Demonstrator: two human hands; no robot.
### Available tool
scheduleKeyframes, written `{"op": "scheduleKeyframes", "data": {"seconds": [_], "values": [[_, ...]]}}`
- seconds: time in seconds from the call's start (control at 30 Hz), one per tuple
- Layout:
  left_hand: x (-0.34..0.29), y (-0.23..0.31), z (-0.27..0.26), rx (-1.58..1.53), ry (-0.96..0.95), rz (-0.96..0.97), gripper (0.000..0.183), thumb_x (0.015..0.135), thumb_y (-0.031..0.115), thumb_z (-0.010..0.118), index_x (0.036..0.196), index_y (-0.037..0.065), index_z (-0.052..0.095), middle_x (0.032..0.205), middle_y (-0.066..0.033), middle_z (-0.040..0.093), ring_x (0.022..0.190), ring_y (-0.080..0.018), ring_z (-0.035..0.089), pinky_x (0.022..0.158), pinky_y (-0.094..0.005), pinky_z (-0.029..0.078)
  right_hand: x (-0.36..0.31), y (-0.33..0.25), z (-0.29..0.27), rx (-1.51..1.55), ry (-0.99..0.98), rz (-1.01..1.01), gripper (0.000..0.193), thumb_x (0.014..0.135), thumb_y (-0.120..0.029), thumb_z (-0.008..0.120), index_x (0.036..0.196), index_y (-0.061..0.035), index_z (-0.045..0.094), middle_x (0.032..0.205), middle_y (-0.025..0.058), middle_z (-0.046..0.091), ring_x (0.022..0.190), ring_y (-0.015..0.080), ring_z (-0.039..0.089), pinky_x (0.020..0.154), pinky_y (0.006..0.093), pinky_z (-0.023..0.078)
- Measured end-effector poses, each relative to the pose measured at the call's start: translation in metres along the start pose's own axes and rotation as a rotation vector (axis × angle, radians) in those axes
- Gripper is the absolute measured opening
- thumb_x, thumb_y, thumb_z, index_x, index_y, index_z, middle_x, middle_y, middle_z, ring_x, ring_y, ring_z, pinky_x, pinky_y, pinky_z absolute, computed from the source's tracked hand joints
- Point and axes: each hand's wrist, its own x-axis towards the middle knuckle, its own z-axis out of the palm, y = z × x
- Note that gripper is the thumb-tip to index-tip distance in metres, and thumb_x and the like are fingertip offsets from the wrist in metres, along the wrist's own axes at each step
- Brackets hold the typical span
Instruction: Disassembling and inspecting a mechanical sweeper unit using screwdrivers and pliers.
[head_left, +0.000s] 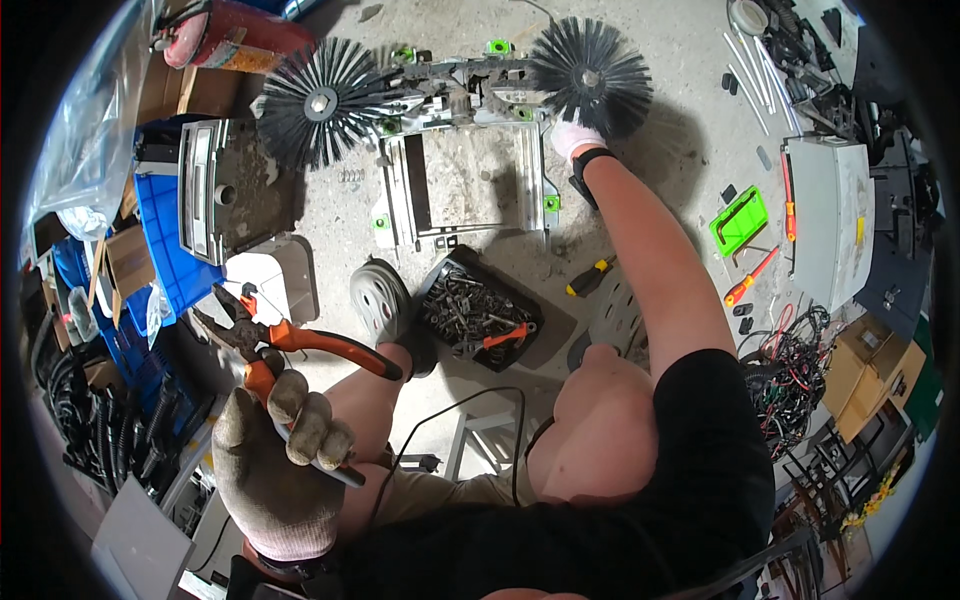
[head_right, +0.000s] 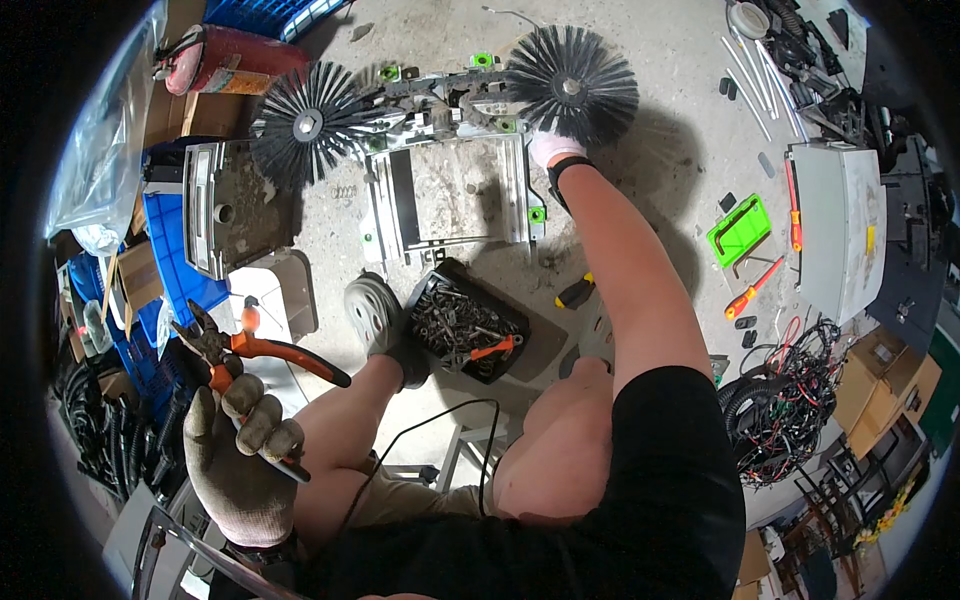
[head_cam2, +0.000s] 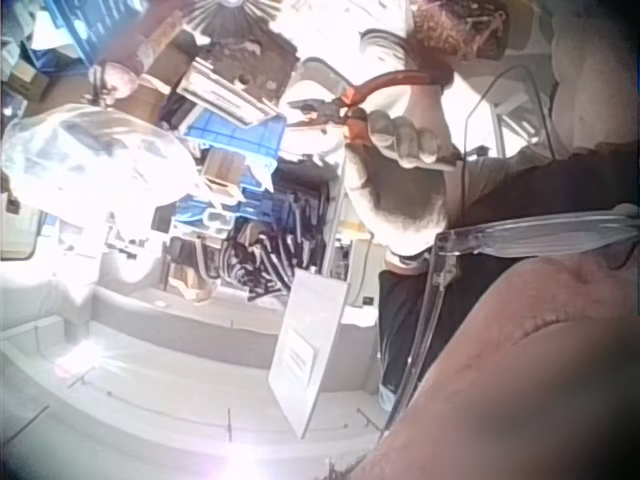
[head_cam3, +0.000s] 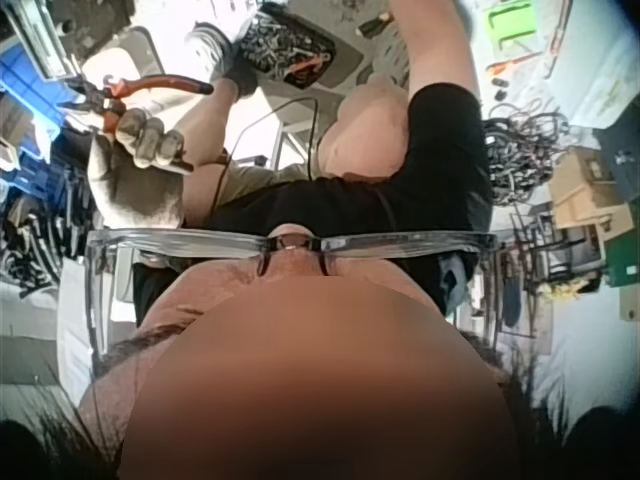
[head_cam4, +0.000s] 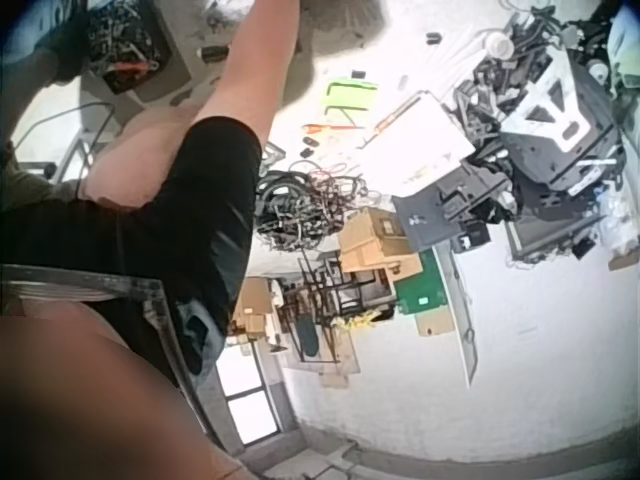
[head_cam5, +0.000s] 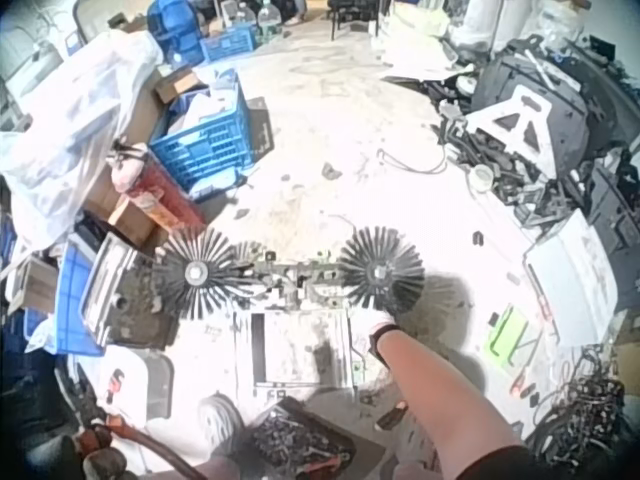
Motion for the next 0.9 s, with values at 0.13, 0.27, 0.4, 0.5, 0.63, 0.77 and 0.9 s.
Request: {"op": "scheduleKeyframes", "data": {"seconds": [0.13,0.27,0.4,0.5,0.63,0.77,0.9], "values": [[0.001,-0.001,0.002,0.005,0.006,0.000,0.031,0.099,0.026,0.040,0.118,0.002,0.045,0.092,-0.0056,0.054,0.068,-0.0122,0.049,0.064,-0.0322,0.042,-0.003,-0.009,0.003,0.047,0.267,-0.029,0.027,0.081,-0.022,0.051,0.094,-0.0054,0.066,0.101,0.0198,0.065,0.088,0.0377,0.063,0.078,0.0460,0.048],[0.000,-0.003,0.002,-0.001,0.013,0.000,0.031,0.099,0.025,0.040,0.119,0.002,0.045,0.092,-0.0059,0.054,0.067,-0.0123,0.049,0.063,-0.0323,0.042,-0.011,-0.021,-0.004,0.062,0.186,0.082,0.029,0.083,-0.022,0.048,0.099,-0.0044,0.065,0.106,0.0217,0.064,0.095,0.0383,0.062,0.083,0.0450,0.048],[0.001,-0.003,0.004,0.004,0.026,0.011,0.032,0.099,0.025,0.040,0.121,0.002,0.045,0.092,-0.0060,0.054,0.066,-0.0122,0.049,0.062,-0.0320,0.042,-0.012,-0.019,-0.009,0.090,0.169,0.048,0.025,0.083,-0.021,0.048,0.093,-0.0071,0.066,0.102,0.0197,0.065,0.091,0.0373,0.062,0.080,0.0456,0.048],[0.002,-0.003,0.005,-0.001,0.037,0.030,0.034,0.099,0.026,0.039,0.123,0.002,0.044,0.092,-0.0059,0.054,0.065,-0.0123,0.049,0.062,-0.0320,0.042,-0.006,-0.010,-0.003,0.054,0.117,-0.056,0.024,0.083,-0.020,0.048,0.094,-0.0080,0.066,0.102,0.0194,0.065,0.090,0.0365,0.062,0.080,0.0451,0.048],[0.003,-0.002,0.003,-0.012,0.010,0.019,0.033,0.099,0.026,0.040,0.123,0.002,0.044,0.091,-0.0055,0.054,0.065,-0.0123,0.049,0.062,-0.0319,0.042,0.012,0.010,0.032,0.048,-0.019,-0.128,0.025,0.085,-0.020,0.045,0.095,-0.0061,0.063,0.099,0.0203,0.064,0.087,0.0367,0.062,0.077,0.0445,0.049],[0.005,-0.002,0.005,-0.029,0.012,-0.004,0.032,0.099,0.026,0.040,0.120,0.003,0.045,0.091,-0.0053,0.054,0.065,-0.0122,0.048,0.062,-0.0316,0.042,0.016,0.034,0.056,0.054,0.097,-0.300,0.027,0.087,-0.019,0.041,0.099,-0.0037,0.060,0.101,0.0214,0.063,0.087,0.0374,0.061,0.079,0.0436,0.048],[0.006,-0.002,0.011,-0.027,0.029,0.010,0.032,0.099,0.026,0.040,0.120,0.003,0.045,0.091,-0.0052,0.054,0.064,-0.0122,0.048,0.062,-0.0314,0.042,0.022,0.064,0.085,0.069,0.032,-0.277,0.034,0.091,-0.022,0.034,0.103,-0.0039,0.060,0.107,0.0207,0.063,0.091,0.0361,0.061,0.085,0.0422,0.046]]}}
